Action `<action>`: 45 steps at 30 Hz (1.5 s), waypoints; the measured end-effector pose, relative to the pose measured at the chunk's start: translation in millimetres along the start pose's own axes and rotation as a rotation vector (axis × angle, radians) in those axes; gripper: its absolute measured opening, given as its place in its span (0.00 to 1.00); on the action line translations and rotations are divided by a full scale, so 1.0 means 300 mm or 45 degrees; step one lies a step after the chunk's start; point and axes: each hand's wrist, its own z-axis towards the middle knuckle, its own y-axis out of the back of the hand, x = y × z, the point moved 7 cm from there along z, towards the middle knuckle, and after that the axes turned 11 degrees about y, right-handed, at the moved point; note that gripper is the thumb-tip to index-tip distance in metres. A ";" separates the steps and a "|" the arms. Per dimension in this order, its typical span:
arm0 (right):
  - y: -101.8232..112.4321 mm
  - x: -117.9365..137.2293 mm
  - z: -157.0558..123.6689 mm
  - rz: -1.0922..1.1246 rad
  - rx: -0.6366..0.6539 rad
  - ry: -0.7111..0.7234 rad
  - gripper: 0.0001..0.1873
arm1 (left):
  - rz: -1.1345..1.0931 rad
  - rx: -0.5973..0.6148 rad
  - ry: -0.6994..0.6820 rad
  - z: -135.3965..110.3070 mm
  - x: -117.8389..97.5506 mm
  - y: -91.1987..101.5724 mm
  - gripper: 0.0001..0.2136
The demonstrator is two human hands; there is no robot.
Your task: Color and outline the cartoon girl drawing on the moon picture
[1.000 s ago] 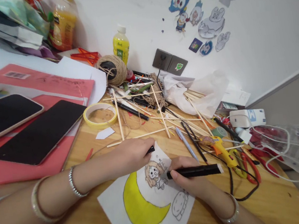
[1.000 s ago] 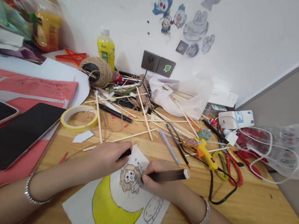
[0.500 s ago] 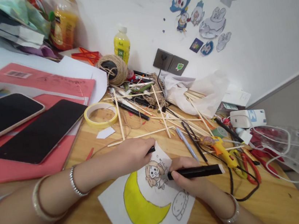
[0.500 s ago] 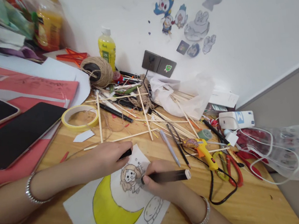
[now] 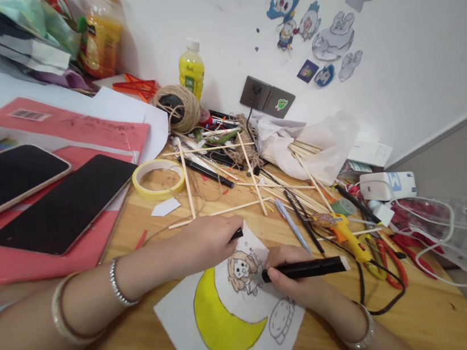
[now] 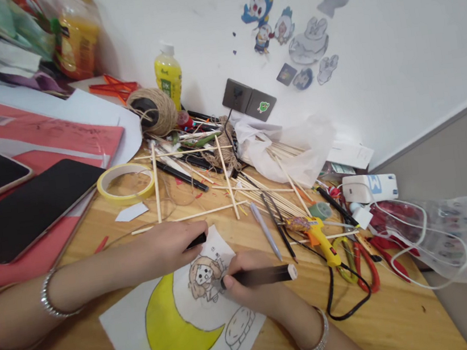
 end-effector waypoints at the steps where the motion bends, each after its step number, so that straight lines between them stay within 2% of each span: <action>1: 0.001 0.000 0.000 -0.005 -0.001 -0.003 0.16 | 0.000 0.001 0.000 0.000 0.000 0.001 0.01; 8: 0.002 0.007 0.003 -0.013 -0.015 0.021 0.15 | -0.006 0.005 -0.004 0.002 -0.001 -0.001 0.02; 17: 0.002 0.005 0.002 0.006 -0.011 0.017 0.20 | -0.015 -0.035 -0.033 0.001 0.002 -0.004 0.02; 23: -0.001 0.002 0.000 0.022 -0.012 0.013 0.20 | -0.002 -0.002 -0.018 -0.002 -0.002 0.003 0.02; 29: -0.006 0.003 0.001 0.058 0.005 0.028 0.22 | -0.014 -0.029 -0.031 0.003 0.000 0.000 0.02; 35: -0.018 0.016 0.008 0.072 0.095 0.017 0.25 | -0.027 -0.046 -0.055 -0.001 0.000 -0.001 0.02; 41: -0.022 0.017 0.005 0.077 0.122 -0.004 0.24 | -0.021 -0.046 -0.049 -0.004 -0.001 0.001 0.01; 45: -0.019 0.007 0.003 0.111 0.077 -0.016 0.23 | -0.015 -0.028 -0.034 -0.003 -0.003 0.003 0.02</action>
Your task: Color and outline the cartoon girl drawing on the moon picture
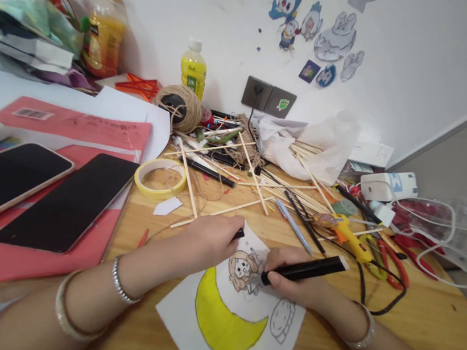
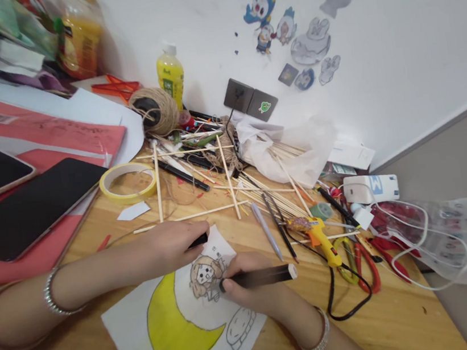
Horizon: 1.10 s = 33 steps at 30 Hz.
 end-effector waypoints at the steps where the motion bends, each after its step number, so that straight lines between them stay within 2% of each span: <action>1: -0.001 -0.003 0.000 0.010 -0.002 -0.007 0.23 | 0.004 -0.001 0.002 0.001 0.000 0.001 0.02; 33: 0.001 0.007 0.002 -0.018 0.017 0.035 0.24 | -0.016 -0.050 -0.034 0.002 0.004 -0.009 0.01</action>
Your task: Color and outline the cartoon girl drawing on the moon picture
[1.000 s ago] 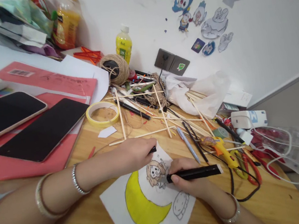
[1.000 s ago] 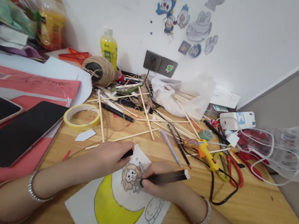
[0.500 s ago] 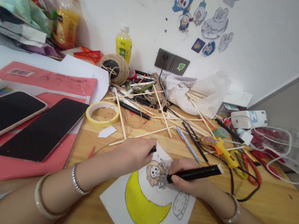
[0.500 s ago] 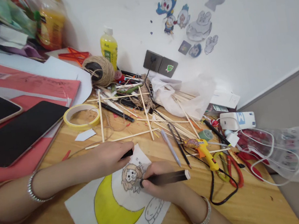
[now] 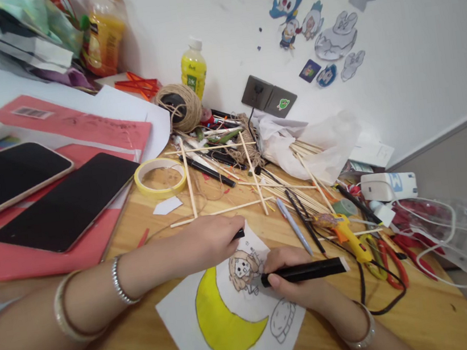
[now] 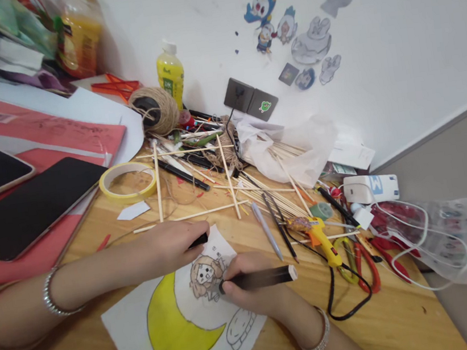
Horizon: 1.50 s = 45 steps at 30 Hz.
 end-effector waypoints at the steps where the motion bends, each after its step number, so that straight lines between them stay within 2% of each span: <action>1: 0.001 0.000 0.000 -0.013 -0.001 0.000 0.24 | 0.003 0.007 0.005 0.000 0.000 0.001 0.01; 8: -0.002 -0.002 -0.002 -0.048 -0.010 0.007 0.25 | -0.004 0.005 -0.015 0.002 -0.001 -0.001 0.02; 12: 0.011 -0.005 -0.004 -0.078 -0.073 0.001 0.24 | 0.000 0.000 -0.014 0.003 0.000 -0.006 0.01; 31: 0.007 0.003 -0.001 -0.078 -0.038 0.036 0.23 | 0.006 0.005 -0.009 0.002 -0.003 -0.002 0.02; 35: 0.012 0.002 -0.002 -0.088 -0.084 0.050 0.23 | 0.007 0.004 -0.016 0.000 -0.001 -0.004 0.02; 45: 0.014 0.002 0.000 -0.052 -0.084 0.051 0.18 | 0.031 0.036 0.013 0.001 -0.006 0.001 0.02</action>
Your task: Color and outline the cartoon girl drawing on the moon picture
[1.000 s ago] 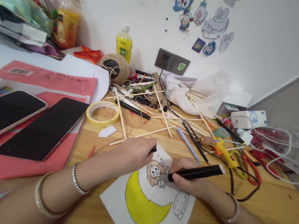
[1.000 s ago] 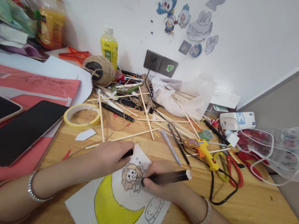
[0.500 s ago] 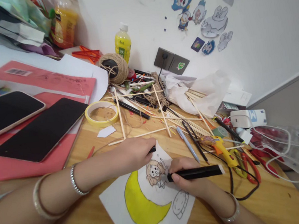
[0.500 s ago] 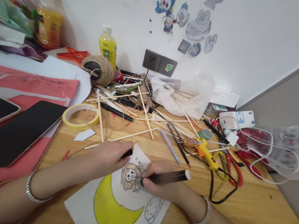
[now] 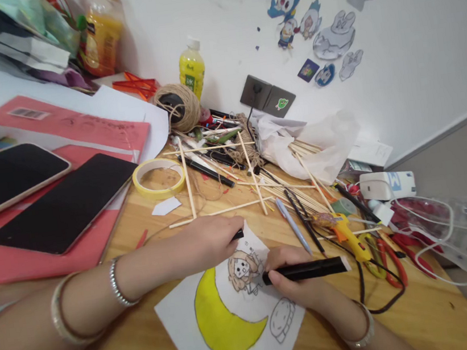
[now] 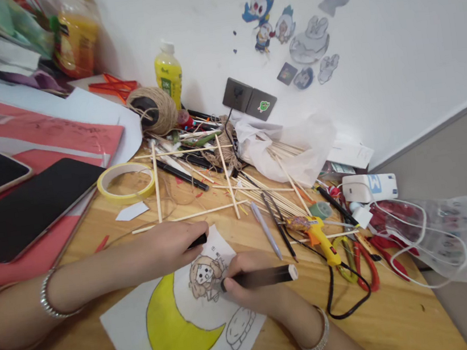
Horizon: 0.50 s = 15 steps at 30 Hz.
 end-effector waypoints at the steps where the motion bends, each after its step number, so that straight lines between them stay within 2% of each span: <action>1: 0.004 0.002 0.001 -0.023 -0.012 0.002 0.17 | 0.002 -0.002 0.001 0.001 0.001 -0.001 0.02; 5: 0.022 0.005 0.002 -0.092 -0.094 -0.023 0.15 | -0.013 -0.035 -0.020 0.002 0.005 -0.004 0.02; 15: 0.017 -0.004 -0.001 -0.097 -0.055 -0.063 0.15 | -0.026 -0.018 -0.014 -0.001 0.000 0.001 0.02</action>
